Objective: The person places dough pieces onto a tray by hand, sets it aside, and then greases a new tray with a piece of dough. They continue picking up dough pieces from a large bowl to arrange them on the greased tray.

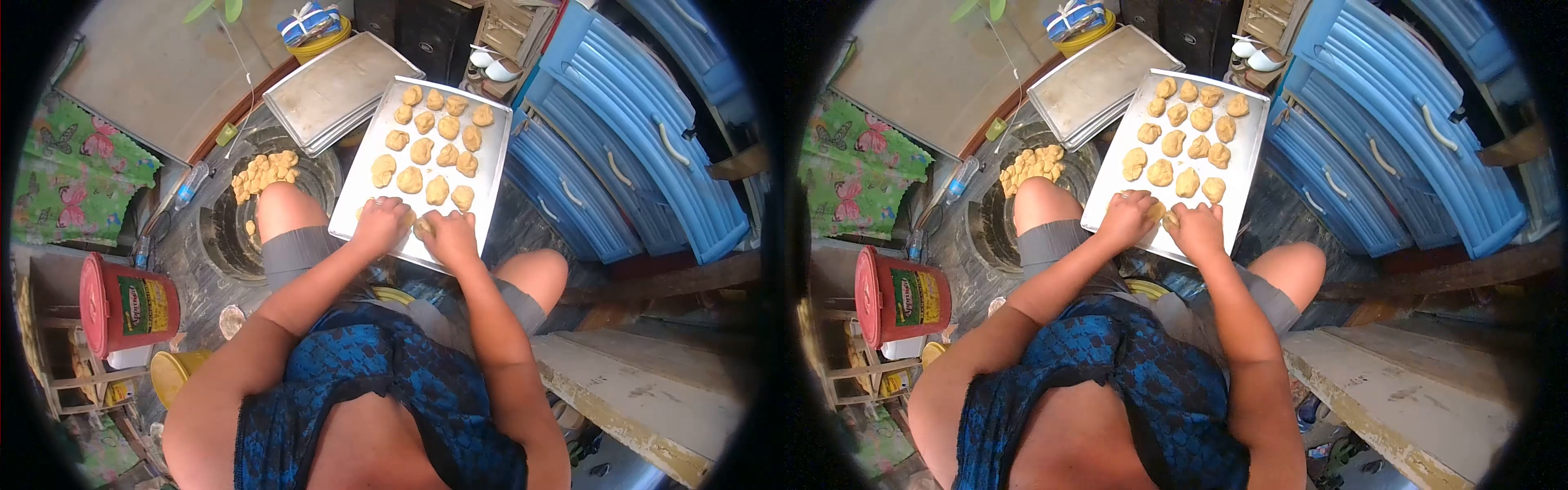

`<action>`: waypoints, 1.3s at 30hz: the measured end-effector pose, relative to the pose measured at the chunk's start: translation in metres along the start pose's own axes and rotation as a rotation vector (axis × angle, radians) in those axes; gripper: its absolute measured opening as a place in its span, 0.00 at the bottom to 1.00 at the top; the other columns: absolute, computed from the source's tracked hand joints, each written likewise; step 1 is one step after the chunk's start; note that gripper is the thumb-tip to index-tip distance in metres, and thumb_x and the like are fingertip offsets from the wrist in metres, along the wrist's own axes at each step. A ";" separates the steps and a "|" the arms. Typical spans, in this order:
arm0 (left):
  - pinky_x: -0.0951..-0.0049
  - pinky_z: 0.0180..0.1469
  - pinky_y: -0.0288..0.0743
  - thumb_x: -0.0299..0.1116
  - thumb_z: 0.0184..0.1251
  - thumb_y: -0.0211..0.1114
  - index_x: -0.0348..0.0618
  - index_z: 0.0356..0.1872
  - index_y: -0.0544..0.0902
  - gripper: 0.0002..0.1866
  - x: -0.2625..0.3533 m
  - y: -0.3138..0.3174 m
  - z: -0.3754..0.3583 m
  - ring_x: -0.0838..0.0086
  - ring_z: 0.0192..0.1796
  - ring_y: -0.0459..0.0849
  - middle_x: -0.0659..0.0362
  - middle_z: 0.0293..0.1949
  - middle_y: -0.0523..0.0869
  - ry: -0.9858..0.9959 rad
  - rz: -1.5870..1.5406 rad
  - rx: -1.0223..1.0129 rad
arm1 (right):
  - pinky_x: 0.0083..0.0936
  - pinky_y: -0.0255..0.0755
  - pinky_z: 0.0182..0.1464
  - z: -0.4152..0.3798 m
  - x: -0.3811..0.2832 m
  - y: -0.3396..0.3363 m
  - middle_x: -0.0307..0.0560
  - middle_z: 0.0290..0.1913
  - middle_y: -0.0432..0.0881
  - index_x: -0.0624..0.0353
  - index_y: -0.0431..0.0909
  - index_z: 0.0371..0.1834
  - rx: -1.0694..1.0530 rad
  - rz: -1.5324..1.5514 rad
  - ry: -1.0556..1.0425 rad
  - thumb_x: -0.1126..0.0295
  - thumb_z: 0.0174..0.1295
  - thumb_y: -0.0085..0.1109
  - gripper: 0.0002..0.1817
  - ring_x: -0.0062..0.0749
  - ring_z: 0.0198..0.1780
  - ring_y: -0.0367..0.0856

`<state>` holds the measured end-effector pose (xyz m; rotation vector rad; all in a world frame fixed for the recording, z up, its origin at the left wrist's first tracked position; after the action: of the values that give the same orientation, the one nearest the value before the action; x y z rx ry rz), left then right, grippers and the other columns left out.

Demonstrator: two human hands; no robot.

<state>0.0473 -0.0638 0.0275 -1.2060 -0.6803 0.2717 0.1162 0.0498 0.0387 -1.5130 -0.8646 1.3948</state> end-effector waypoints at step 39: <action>0.52 0.59 0.52 0.35 0.49 0.68 0.49 0.46 0.80 0.19 -0.015 0.002 -0.032 0.62 0.62 0.67 0.59 0.49 0.79 0.038 0.036 0.149 | 0.41 0.51 0.57 -0.033 -0.009 0.019 0.37 0.42 0.75 0.44 0.78 0.49 0.326 -0.097 -0.078 0.63 0.46 0.66 0.23 0.33 0.52 0.68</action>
<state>0.0557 -0.0950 0.0147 -1.0794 -0.5956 0.3238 0.1460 0.0304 0.0242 -1.1625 -0.7073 1.4516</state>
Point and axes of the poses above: each hand's wrist, its own z-axis towards the middle knuckle, its own y-axis out of the palm, x = y × z, the point moved 6 cm from there along z, towards the middle knuckle
